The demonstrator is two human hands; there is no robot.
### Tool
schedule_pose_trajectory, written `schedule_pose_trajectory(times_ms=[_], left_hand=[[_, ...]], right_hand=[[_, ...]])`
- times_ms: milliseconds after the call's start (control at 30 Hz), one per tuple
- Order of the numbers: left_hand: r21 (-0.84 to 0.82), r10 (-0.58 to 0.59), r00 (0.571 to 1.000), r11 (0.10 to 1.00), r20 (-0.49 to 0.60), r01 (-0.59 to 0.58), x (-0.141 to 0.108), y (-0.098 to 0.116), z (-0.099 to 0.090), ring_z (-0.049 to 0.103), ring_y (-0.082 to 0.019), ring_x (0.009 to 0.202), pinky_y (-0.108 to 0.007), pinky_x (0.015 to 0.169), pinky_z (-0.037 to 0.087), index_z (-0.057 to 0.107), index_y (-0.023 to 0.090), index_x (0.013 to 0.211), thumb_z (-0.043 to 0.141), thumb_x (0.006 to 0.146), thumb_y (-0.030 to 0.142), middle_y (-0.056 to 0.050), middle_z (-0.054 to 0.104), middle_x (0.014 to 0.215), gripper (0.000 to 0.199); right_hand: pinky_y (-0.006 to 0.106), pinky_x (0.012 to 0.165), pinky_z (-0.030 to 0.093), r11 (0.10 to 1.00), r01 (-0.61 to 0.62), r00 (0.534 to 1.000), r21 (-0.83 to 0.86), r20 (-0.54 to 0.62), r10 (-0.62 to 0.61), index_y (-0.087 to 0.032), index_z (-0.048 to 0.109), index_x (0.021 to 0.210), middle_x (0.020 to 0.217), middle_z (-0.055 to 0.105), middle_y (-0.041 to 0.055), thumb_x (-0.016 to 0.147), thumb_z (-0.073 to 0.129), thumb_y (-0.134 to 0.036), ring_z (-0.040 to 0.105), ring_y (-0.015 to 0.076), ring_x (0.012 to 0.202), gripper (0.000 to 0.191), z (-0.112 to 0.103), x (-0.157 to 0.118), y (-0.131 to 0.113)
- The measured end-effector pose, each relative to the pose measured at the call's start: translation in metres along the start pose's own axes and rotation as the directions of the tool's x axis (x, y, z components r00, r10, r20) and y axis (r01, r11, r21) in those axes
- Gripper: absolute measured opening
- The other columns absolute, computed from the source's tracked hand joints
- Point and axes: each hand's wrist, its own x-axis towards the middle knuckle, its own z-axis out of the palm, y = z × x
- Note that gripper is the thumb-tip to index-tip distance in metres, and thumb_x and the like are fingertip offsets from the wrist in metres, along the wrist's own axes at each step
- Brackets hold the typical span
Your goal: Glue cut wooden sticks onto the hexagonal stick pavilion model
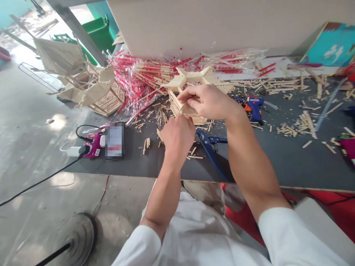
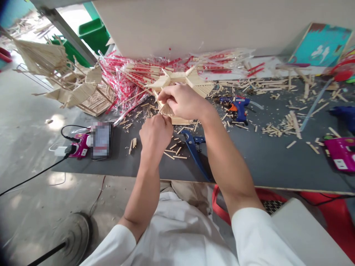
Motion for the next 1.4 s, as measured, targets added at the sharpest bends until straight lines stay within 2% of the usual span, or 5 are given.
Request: schedule_pose_trajectory(times_ms=[367,633,900,1167,1400], left_hand=[[-0.03,-0.028,0.999,0.999,0.04,0.029,0.003,0.008,-0.005,0.074,-0.03,0.107,-0.039,0.092,0.055,0.076,0.019,0.111,0.033,0.109,0.036,-0.018,0.078,0.106,0.046],[0.003,0.019,1.0,1.0,-0.01,-0.019,0.001,0.002,0.001,0.076,-0.029,0.097,-0.038,0.086,0.055,0.074,0.018,0.102,0.029,0.109,0.035,-0.018,0.078,0.102,0.049],[-0.001,0.037,0.999,0.999,-0.006,-0.037,0.001,-0.003,0.004,0.075,-0.028,0.094,-0.035,0.084,0.052,0.072,0.019,0.103,0.027,0.111,0.036,-0.017,0.077,0.1,0.049],[0.007,0.049,0.998,0.999,-0.046,-0.049,0.002,-0.006,0.011,0.074,-0.028,0.087,-0.035,0.079,0.052,0.071,0.019,0.098,0.027,0.11,0.035,-0.016,0.077,0.094,0.048],[0.003,0.055,0.998,0.998,0.011,-0.055,0.002,-0.003,0.005,0.075,-0.029,0.094,-0.037,0.085,0.053,0.071,0.019,0.101,0.03,0.11,0.036,-0.018,0.077,0.101,0.045]], right_hand=[[0.04,0.097,0.056,0.997,0.011,1.0,0.075,-0.028,-0.009,-0.022,0.08,0.114,0.113,0.08,0.0061,0.09,0.055,-0.022,0.072,0.0228,0.104,0.035,0.003,0.001,0.006],[0.041,0.098,0.054,0.998,-0.055,0.987,0.03,-0.148,0.059,-0.02,0.08,0.105,0.112,0.081,0.0086,0.096,0.056,-0.03,0.071,0.0237,0.102,0.028,-0.002,0.002,0.009],[0.039,0.089,0.054,0.993,-0.113,0.988,-0.032,-0.112,0.108,-0.021,0.08,0.105,0.111,0.08,0.0093,0.099,0.055,-0.039,0.069,0.0235,0.098,0.031,-0.007,-0.001,0.003],[0.039,0.092,0.053,0.995,-0.103,0.989,-0.017,-0.105,0.101,-0.022,0.079,0.103,0.117,0.079,0.008,0.102,0.054,-0.038,0.069,0.0238,0.101,0.029,-0.008,-0.001,0.008],[0.04,0.092,0.052,0.993,-0.112,0.991,-0.028,-0.079,0.11,-0.024,0.079,0.103,0.114,0.079,0.0073,0.1,0.055,-0.038,0.069,0.0247,0.1,0.028,-0.009,-0.001,0.006]])
